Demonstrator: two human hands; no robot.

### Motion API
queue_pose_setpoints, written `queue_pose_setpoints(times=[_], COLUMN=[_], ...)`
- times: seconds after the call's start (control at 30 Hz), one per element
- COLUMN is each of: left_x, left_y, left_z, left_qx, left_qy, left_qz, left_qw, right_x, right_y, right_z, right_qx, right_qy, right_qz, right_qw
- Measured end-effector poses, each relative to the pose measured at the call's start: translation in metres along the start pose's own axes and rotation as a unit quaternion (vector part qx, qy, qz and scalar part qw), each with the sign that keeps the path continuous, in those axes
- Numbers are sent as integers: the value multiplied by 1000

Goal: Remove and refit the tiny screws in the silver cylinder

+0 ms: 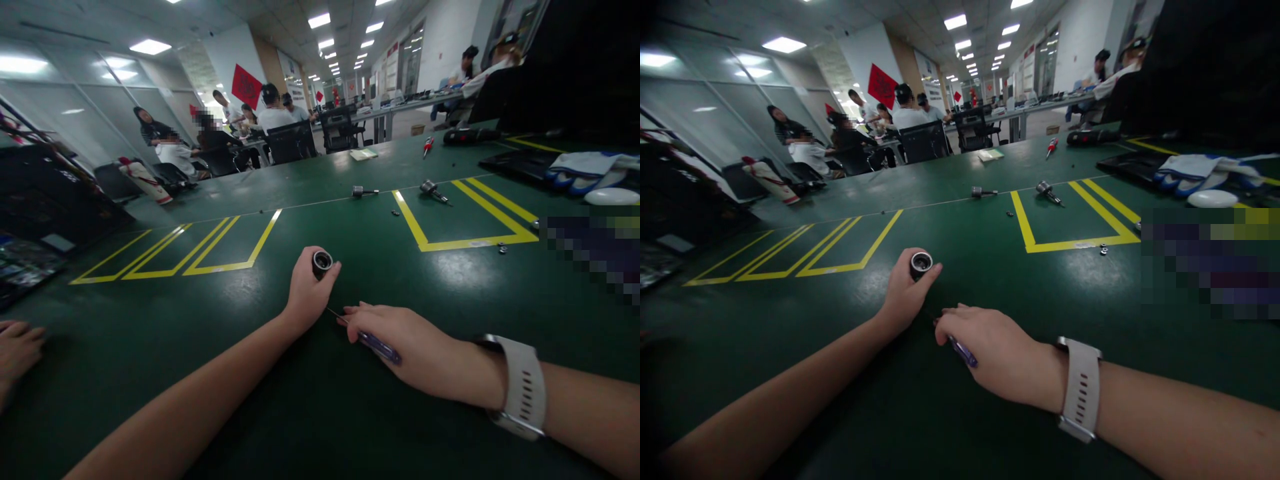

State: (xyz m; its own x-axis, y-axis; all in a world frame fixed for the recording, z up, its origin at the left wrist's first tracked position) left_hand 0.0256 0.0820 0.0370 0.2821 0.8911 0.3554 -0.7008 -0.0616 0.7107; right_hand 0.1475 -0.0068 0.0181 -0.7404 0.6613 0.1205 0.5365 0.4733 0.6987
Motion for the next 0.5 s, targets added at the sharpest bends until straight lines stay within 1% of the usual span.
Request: queue_pose_setpoints(times=[0.1, 0.27, 0.4, 0.5], left_x=[0, -2, -6, -13], left_y=[1, 4, 13, 21], left_z=[-2, -3, 1, 3], left_qx=[3, 10, 44, 59], left_qy=[-1, -13, -44, -35], left_qz=[8, 28, 54, 67], left_qw=[1000, 999, 997, 995], right_x=[-2, -13, -35, -56], right_y=[-3, -12, -13, -9], right_z=[-16, -46, -60, -62], right_qx=[-25, -50, -20, -3], right_qy=[43, 74, 93, 83], right_qz=[-21, -74, -103, -109], right_qw=[999, 993, 990, 991])
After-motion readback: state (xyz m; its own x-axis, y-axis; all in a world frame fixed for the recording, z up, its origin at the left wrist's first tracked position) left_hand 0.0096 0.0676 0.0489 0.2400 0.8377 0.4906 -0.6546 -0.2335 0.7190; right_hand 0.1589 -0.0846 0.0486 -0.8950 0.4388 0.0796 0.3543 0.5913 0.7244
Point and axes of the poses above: each hand's wrist, its own x-axis towards the middle knuckle, its own y-axis out of the back of the hand, z = x × y, the point moved 7 cm from there along x, towards the middle knuckle, and after that the axes turned 11 degrees about -z, right-handed, at the moved point
